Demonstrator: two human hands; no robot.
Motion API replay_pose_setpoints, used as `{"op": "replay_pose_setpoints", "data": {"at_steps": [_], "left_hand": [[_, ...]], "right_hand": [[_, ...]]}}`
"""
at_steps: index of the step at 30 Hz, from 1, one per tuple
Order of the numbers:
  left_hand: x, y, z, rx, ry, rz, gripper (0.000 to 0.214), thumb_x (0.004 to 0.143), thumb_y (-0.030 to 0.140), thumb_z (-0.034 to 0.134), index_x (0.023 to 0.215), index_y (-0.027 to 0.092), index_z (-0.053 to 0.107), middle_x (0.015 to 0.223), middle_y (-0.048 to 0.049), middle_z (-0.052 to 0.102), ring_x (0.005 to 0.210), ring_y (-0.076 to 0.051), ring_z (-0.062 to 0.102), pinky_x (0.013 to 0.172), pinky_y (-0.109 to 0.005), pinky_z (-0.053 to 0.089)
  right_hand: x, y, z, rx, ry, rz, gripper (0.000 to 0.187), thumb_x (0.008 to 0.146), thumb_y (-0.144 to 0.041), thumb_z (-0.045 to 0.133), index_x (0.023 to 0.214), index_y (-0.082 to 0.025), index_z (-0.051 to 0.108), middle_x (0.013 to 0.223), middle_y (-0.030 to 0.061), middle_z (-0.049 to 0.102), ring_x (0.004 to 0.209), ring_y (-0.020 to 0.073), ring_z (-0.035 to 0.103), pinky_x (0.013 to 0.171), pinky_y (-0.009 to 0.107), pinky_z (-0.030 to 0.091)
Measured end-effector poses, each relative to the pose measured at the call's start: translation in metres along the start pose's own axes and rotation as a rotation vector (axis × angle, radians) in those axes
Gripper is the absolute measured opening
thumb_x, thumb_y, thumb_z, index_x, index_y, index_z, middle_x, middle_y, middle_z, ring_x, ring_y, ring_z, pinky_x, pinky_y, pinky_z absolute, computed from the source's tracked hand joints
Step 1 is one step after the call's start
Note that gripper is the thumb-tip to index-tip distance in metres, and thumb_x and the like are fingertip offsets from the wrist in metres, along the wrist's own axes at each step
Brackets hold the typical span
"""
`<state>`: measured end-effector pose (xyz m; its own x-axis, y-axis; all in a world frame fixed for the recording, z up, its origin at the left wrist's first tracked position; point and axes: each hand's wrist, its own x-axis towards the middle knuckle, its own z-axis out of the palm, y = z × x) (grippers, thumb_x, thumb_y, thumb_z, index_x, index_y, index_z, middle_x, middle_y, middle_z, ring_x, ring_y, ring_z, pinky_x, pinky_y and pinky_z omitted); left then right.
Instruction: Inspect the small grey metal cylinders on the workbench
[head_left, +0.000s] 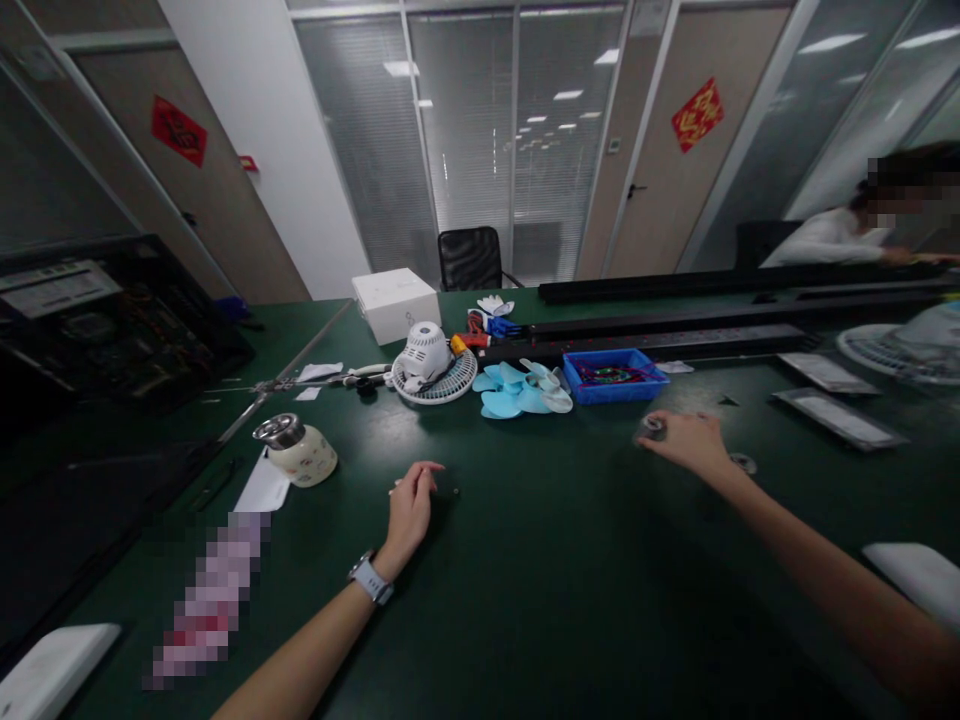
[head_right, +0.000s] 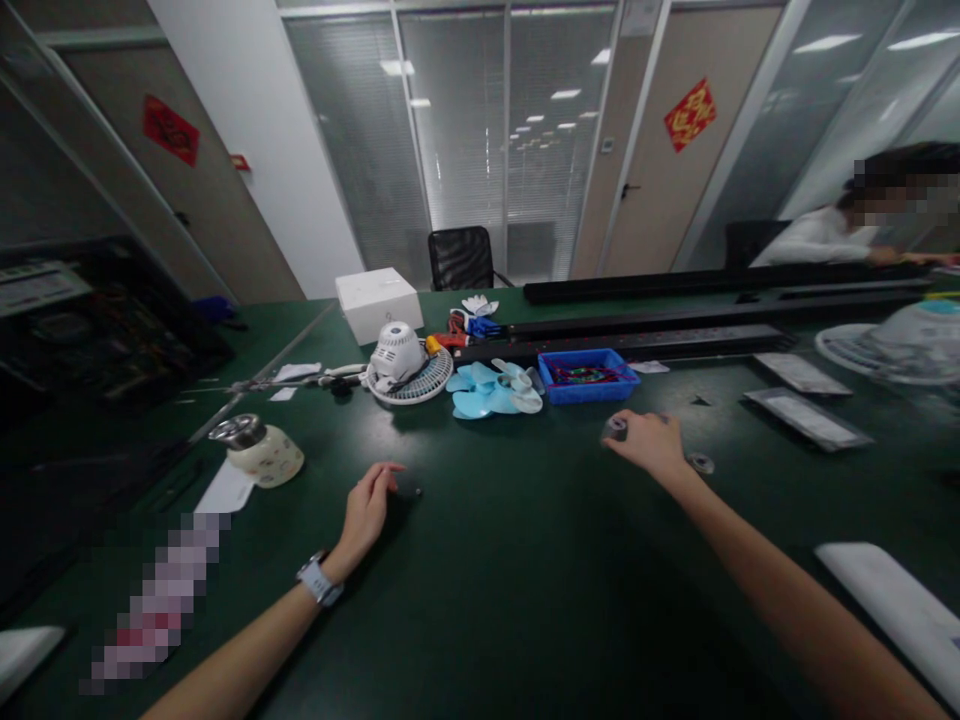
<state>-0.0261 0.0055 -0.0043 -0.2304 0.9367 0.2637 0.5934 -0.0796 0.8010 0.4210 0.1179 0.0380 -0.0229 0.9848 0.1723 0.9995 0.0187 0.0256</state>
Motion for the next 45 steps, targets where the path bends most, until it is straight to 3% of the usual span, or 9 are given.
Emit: {"op": "replay_pose_setpoints", "data": {"at_steps": [5,9,12,16,23,28,34,37,45], "left_hand": [[0.000,0.001,0.001,-0.015,0.007,0.009,0.034,0.092,0.034,0.033,0.093,0.021,0.064,0.066,0.0023,0.056,0.065,-0.016,0.057,0.064,-0.026,0.040],[0.000,0.002,0.001,-0.023,-0.019,-0.010,0.034,0.092,0.035,0.034,0.092,0.021,0.064,0.063,0.0028,0.054,0.062,-0.015,0.055,0.059,-0.025,0.039],[0.000,0.003,0.001,-0.011,-0.032,-0.005,0.034,0.092,0.036,0.034,0.092,0.021,0.064,0.062,0.0028,0.053,0.060,-0.015,0.054,0.057,-0.024,0.039],[-0.001,0.004,0.001,0.014,-0.047,0.016,0.034,0.092,0.035,0.034,0.091,0.021,0.065,0.062,0.0025,0.055,0.060,-0.015,0.055,0.059,-0.025,0.041],[0.000,0.003,0.001,0.028,-0.086,0.055,0.033,0.091,0.034,0.035,0.090,0.020,0.066,0.065,0.0017,0.059,0.060,-0.015,0.056,0.059,-0.025,0.041],[0.000,0.001,0.002,0.043,-0.097,0.061,0.034,0.092,0.034,0.034,0.092,0.020,0.066,0.063,0.0020,0.057,0.061,-0.015,0.056,0.060,-0.026,0.040],[0.001,0.000,0.002,0.080,-0.129,0.066,0.036,0.092,0.035,0.034,0.093,0.021,0.066,0.068,0.0007,0.059,0.068,-0.017,0.059,0.063,-0.027,0.041],[0.002,0.000,0.003,0.081,-0.149,0.060,0.036,0.092,0.036,0.034,0.093,0.021,0.067,0.068,0.0005,0.059,0.068,-0.018,0.059,0.062,-0.027,0.040],[0.002,-0.001,0.003,0.074,-0.160,0.034,0.037,0.092,0.037,0.033,0.094,0.020,0.065,0.068,0.0011,0.058,0.067,-0.017,0.057,0.062,-0.026,0.039]], "right_hand": [[0.011,0.011,-0.019,-0.088,0.051,0.074,0.046,0.069,-0.041,0.069,0.109,-0.019,0.068,0.100,0.0166,0.069,0.101,0.0370,0.058,0.095,0.057,0.027],[-0.014,-0.062,-0.025,0.202,0.224,-0.274,0.039,0.082,-0.043,0.057,0.114,-0.022,0.066,0.111,0.0113,0.067,0.108,0.0314,0.056,0.095,0.053,0.031],[-0.036,-0.141,-0.021,0.509,0.004,-0.573,0.034,0.085,-0.048,0.056,0.109,-0.028,0.069,0.096,0.0027,0.071,0.091,0.0212,0.063,0.086,0.041,0.041],[-0.046,-0.224,-0.008,0.679,-0.155,-0.724,0.033,0.080,-0.049,0.063,0.106,-0.028,0.071,0.084,0.0001,0.070,0.076,0.0148,0.063,0.071,0.028,0.044],[-0.043,-0.269,0.014,0.667,-0.180,-0.755,0.027,0.077,-0.048,0.068,0.093,-0.029,0.075,0.079,-0.0004,0.066,0.068,0.0120,0.060,0.061,0.024,0.041],[-0.036,-0.218,-0.004,0.663,-0.100,-0.694,0.021,0.083,-0.043,0.062,0.093,-0.030,0.075,0.083,-0.0002,0.067,0.067,0.0126,0.059,0.065,0.026,0.043],[-0.013,-0.043,-0.033,0.534,0.249,-0.077,0.034,0.085,-0.045,0.055,0.101,-0.021,0.073,0.093,0.0081,0.069,0.077,0.0190,0.060,0.068,0.030,0.043],[-0.014,0.022,-0.037,0.384,0.227,0.146,0.040,0.084,-0.047,0.055,0.103,-0.018,0.074,0.091,0.0133,0.070,0.075,0.0217,0.060,0.062,0.031,0.039],[-0.012,0.045,-0.017,0.391,0.101,0.271,0.038,0.081,-0.049,0.056,0.103,-0.023,0.074,0.094,0.0076,0.072,0.082,0.0225,0.063,0.064,0.029,0.042]]}}
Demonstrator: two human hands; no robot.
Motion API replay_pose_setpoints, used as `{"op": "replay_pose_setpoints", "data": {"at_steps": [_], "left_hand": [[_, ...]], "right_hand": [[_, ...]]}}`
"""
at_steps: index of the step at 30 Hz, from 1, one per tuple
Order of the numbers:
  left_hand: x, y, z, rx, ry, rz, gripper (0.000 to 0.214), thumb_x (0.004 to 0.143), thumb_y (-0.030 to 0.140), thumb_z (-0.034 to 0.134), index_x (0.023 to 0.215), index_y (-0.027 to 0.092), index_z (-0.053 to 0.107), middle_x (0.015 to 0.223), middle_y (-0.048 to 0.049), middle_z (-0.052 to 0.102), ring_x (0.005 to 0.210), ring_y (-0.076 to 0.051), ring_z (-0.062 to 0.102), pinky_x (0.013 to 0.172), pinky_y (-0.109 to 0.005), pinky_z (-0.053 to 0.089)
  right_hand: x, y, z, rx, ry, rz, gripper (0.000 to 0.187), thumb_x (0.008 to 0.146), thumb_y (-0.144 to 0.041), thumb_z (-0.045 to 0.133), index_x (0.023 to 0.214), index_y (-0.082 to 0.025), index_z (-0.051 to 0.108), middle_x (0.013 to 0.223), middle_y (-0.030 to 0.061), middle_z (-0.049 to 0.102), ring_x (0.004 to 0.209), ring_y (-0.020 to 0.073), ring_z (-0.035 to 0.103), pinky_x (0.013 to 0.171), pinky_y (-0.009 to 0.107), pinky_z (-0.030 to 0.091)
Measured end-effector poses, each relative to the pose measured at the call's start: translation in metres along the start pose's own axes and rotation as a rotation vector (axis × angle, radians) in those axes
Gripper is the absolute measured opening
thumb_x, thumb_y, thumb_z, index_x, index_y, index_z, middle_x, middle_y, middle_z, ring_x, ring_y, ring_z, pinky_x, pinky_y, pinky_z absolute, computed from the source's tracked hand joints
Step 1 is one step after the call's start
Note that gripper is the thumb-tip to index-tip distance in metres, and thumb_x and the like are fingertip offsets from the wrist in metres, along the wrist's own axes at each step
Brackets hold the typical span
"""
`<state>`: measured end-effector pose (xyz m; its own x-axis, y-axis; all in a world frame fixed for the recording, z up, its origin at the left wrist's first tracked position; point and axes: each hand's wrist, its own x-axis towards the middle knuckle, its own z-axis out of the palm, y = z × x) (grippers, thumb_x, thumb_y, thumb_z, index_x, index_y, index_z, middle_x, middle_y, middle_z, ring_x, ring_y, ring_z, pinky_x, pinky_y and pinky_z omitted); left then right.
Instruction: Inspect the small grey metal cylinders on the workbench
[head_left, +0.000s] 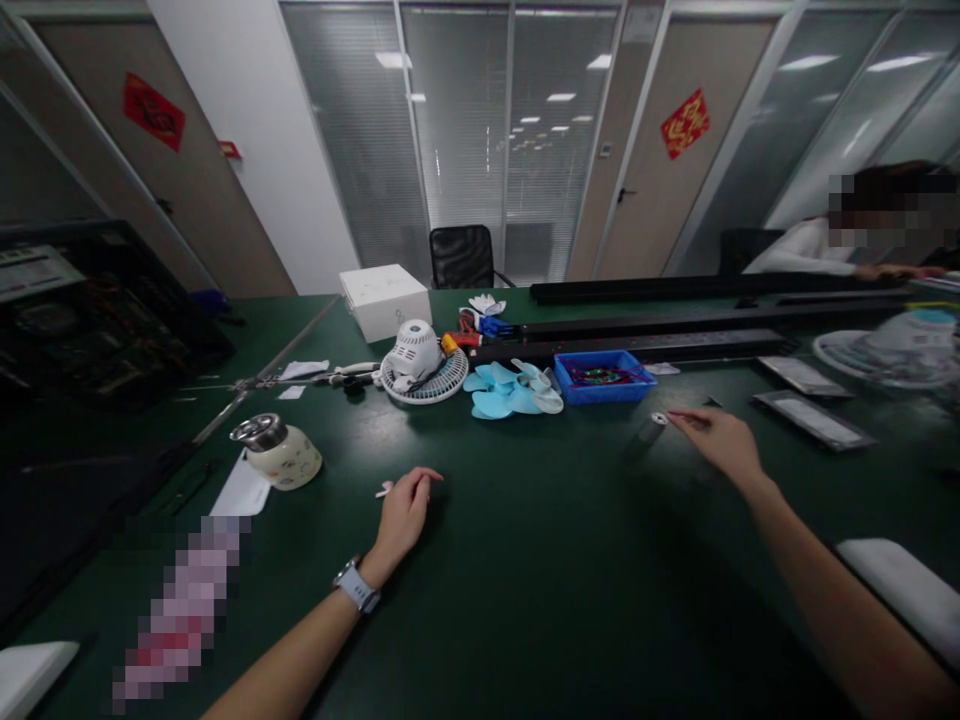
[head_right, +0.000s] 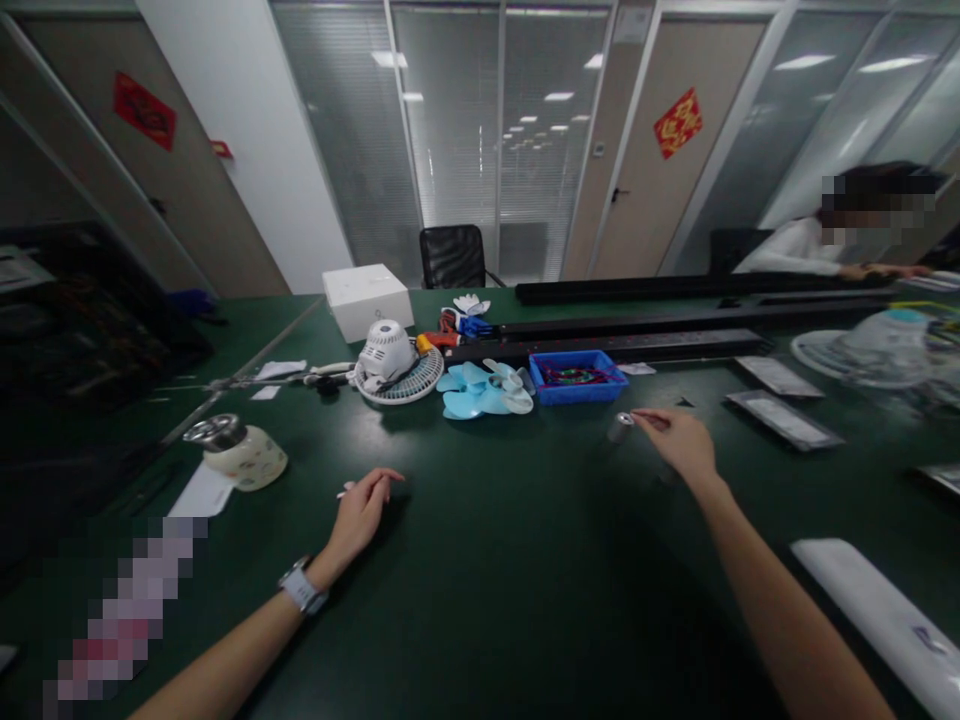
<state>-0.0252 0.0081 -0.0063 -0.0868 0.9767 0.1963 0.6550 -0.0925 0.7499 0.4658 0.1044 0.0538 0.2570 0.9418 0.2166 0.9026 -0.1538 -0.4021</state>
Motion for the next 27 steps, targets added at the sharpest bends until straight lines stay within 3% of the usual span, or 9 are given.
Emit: {"op": "replay_pose_setpoints", "data": {"at_steps": [15,20,25,27], "left_hand": [[-0.001,0.000,0.000,-0.002,-0.002,0.003,0.036,0.092,0.036,0.033,0.094,0.020,0.065,0.072,-0.0001,0.060,0.069,-0.017,0.057,0.064,-0.027,0.039],[-0.001,-0.001,0.000,-0.008,-0.003,0.007,0.036,0.092,0.036,0.033,0.095,0.020,0.065,0.071,0.0003,0.059,0.070,-0.017,0.057,0.065,-0.027,0.038],[-0.001,-0.001,0.000,-0.004,-0.010,0.009,0.036,0.092,0.035,0.033,0.095,0.020,0.065,0.074,-0.0004,0.060,0.073,-0.018,0.058,0.066,-0.027,0.039],[-0.001,0.000,0.000,-0.003,-0.012,0.013,0.036,0.092,0.035,0.032,0.095,0.020,0.065,0.074,-0.0006,0.060,0.073,-0.018,0.058,0.066,-0.028,0.039]], "right_hand": [[0.008,-0.001,0.006,-0.058,-0.060,0.014,0.042,0.083,-0.053,0.054,0.109,-0.025,0.072,0.092,0.0070,0.071,0.081,0.0212,0.061,0.063,0.028,0.039],[0.013,0.001,0.007,-0.110,-0.135,-0.006,0.041,0.085,-0.052,0.052,0.110,-0.026,0.071,0.092,0.0062,0.071,0.080,0.0209,0.061,0.064,0.029,0.039],[0.009,0.001,0.011,-0.089,-0.141,-0.028,0.070,0.074,-0.058,0.064,0.133,-0.022,0.055,0.097,0.0092,0.070,0.088,0.0241,0.062,0.070,0.030,0.042],[0.006,-0.002,0.012,-0.108,-0.135,-0.030,0.071,0.074,-0.060,0.063,0.134,-0.023,0.053,0.100,0.0097,0.070,0.090,0.0253,0.063,0.071,0.031,0.042]]}}
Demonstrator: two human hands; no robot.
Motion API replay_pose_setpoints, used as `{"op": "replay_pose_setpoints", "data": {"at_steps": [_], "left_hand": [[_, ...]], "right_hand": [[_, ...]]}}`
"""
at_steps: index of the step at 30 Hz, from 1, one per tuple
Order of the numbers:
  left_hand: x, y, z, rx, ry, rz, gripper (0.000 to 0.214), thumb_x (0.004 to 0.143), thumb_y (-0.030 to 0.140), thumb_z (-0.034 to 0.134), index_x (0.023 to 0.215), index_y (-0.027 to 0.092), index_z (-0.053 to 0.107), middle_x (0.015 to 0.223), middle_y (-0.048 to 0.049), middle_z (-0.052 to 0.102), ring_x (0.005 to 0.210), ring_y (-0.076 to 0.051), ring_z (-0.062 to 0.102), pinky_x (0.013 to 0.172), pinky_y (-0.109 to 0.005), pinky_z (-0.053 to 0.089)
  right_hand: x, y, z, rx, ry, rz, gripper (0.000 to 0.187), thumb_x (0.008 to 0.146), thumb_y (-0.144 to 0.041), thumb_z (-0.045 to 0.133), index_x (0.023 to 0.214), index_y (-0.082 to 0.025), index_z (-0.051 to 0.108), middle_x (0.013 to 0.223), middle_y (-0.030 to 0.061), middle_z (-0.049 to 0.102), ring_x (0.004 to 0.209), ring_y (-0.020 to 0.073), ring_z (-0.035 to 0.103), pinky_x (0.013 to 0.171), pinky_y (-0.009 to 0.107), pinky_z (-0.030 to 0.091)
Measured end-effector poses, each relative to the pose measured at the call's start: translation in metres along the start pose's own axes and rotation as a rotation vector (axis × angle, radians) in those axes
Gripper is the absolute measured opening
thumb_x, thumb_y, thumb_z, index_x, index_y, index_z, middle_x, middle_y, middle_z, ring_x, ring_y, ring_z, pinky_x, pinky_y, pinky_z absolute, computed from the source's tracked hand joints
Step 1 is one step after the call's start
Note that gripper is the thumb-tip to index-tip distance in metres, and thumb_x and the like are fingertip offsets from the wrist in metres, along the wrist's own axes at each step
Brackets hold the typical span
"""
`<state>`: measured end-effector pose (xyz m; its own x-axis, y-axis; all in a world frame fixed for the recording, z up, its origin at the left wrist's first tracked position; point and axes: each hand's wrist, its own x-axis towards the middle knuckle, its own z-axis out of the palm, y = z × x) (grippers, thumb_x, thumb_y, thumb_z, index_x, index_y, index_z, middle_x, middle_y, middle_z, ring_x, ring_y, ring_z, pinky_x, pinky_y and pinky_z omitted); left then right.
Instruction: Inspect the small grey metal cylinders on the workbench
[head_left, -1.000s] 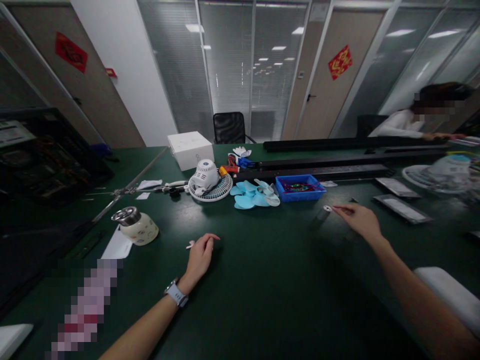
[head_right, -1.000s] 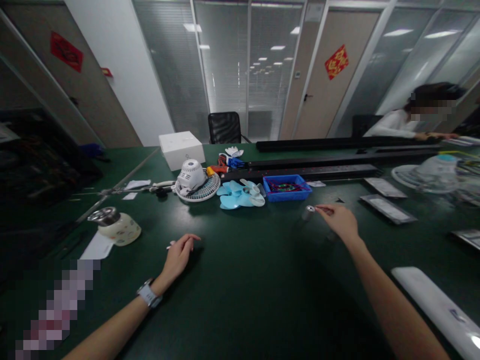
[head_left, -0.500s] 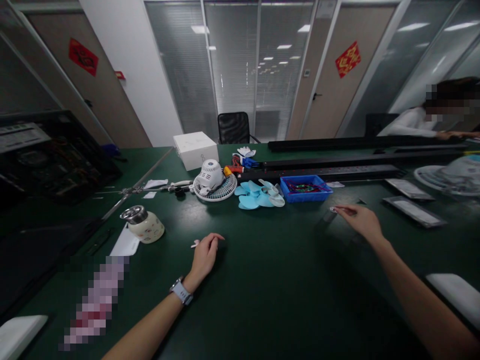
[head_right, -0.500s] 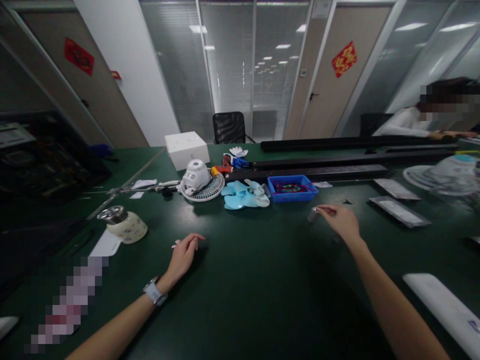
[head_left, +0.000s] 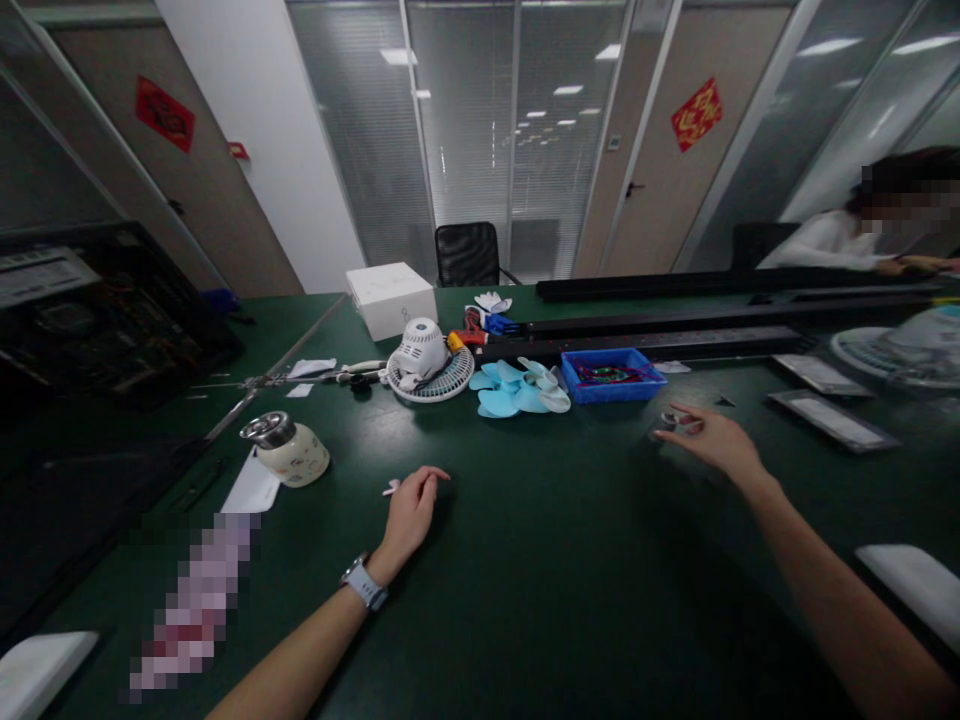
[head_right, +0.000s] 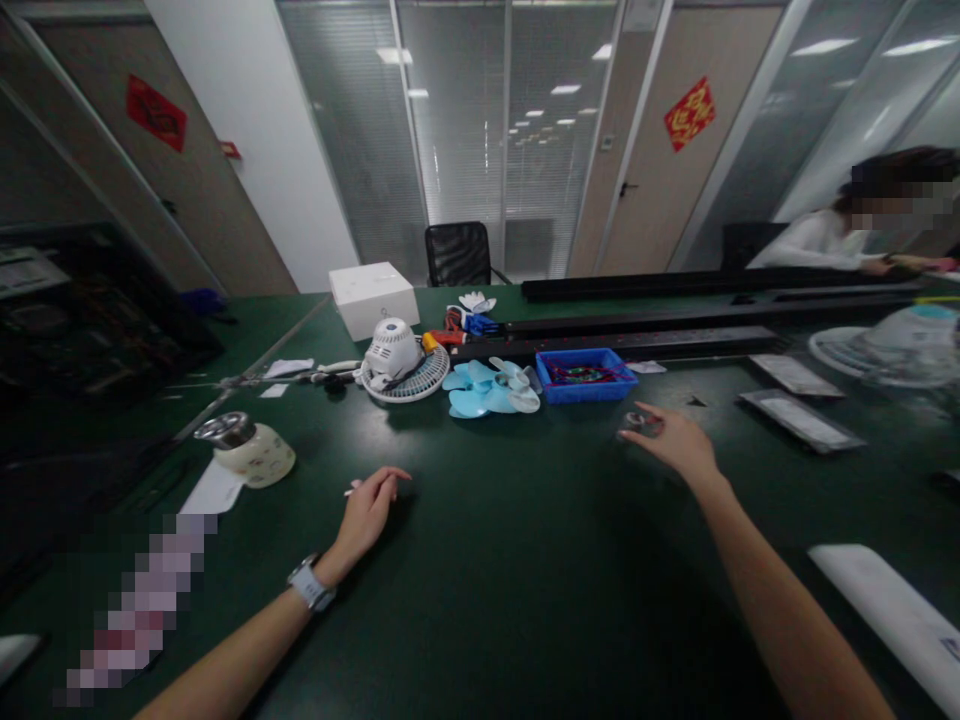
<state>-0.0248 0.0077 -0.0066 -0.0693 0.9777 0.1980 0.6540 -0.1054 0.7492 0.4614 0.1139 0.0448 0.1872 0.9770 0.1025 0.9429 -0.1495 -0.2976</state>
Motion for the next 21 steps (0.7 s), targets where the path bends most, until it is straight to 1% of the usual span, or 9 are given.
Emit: {"op": "replay_pose_setpoints", "data": {"at_steps": [4,7,12,17,19,21], "left_hand": [[0.001,0.001,0.000,0.002,0.000,0.002,0.036,0.092,0.035,0.032,0.094,0.020,0.065,0.076,-0.0012,0.062,0.073,-0.018,0.058,0.067,-0.028,0.039],[0.000,0.000,-0.001,0.008,-0.005,-0.001,0.036,0.092,0.035,0.033,0.094,0.020,0.065,0.076,-0.0012,0.062,0.073,-0.018,0.058,0.066,-0.028,0.039],[0.000,0.000,-0.001,0.019,-0.010,-0.003,0.036,0.092,0.035,0.033,0.094,0.020,0.066,0.074,-0.0008,0.062,0.071,-0.017,0.058,0.065,-0.027,0.040],[0.000,0.000,0.000,0.023,-0.007,0.005,0.036,0.092,0.035,0.033,0.094,0.020,0.066,0.074,-0.0008,0.061,0.072,-0.017,0.058,0.066,-0.027,0.040],[0.000,0.001,0.000,0.024,-0.009,0.008,0.036,0.092,0.035,0.033,0.093,0.020,0.066,0.074,-0.0008,0.061,0.071,-0.017,0.058,0.066,-0.027,0.041],[0.000,0.002,-0.001,0.025,-0.009,0.008,0.036,0.092,0.035,0.033,0.094,0.020,0.066,0.074,-0.0008,0.062,0.071,-0.017,0.058,0.065,-0.027,0.041]], "right_hand": [[-0.004,-0.009,0.003,-0.132,0.060,-0.036,0.055,0.083,-0.056,0.055,0.130,-0.028,0.058,0.109,0.0101,0.069,0.094,0.0275,0.063,0.071,0.033,0.043],[-0.007,-0.013,0.007,-0.260,0.098,-0.078,0.049,0.087,-0.052,0.050,0.128,-0.027,0.060,0.111,0.0124,0.068,0.089,0.0289,0.065,0.069,0.035,0.045],[-0.009,-0.013,0.013,-0.281,0.120,-0.057,0.049,0.089,-0.051,0.048,0.130,-0.027,0.058,0.106,0.0114,0.071,0.087,0.0292,0.066,0.068,0.035,0.047],[-0.008,-0.012,0.011,-0.266,0.109,-0.049,0.049,0.088,-0.052,0.049,0.130,-0.027,0.058,0.107,0.0110,0.070,0.089,0.0291,0.066,0.069,0.035,0.047],[-0.007,-0.012,0.009,-0.268,0.090,-0.029,0.051,0.088,-0.053,0.048,0.131,-0.027,0.057,0.108,0.0119,0.070,0.090,0.0299,0.066,0.068,0.035,0.046],[-0.006,-0.010,0.006,-0.271,0.073,0.013,0.053,0.088,-0.052,0.047,0.132,-0.024,0.056,0.106,0.0148,0.069,0.089,0.0314,0.065,0.067,0.036,0.045]]}}
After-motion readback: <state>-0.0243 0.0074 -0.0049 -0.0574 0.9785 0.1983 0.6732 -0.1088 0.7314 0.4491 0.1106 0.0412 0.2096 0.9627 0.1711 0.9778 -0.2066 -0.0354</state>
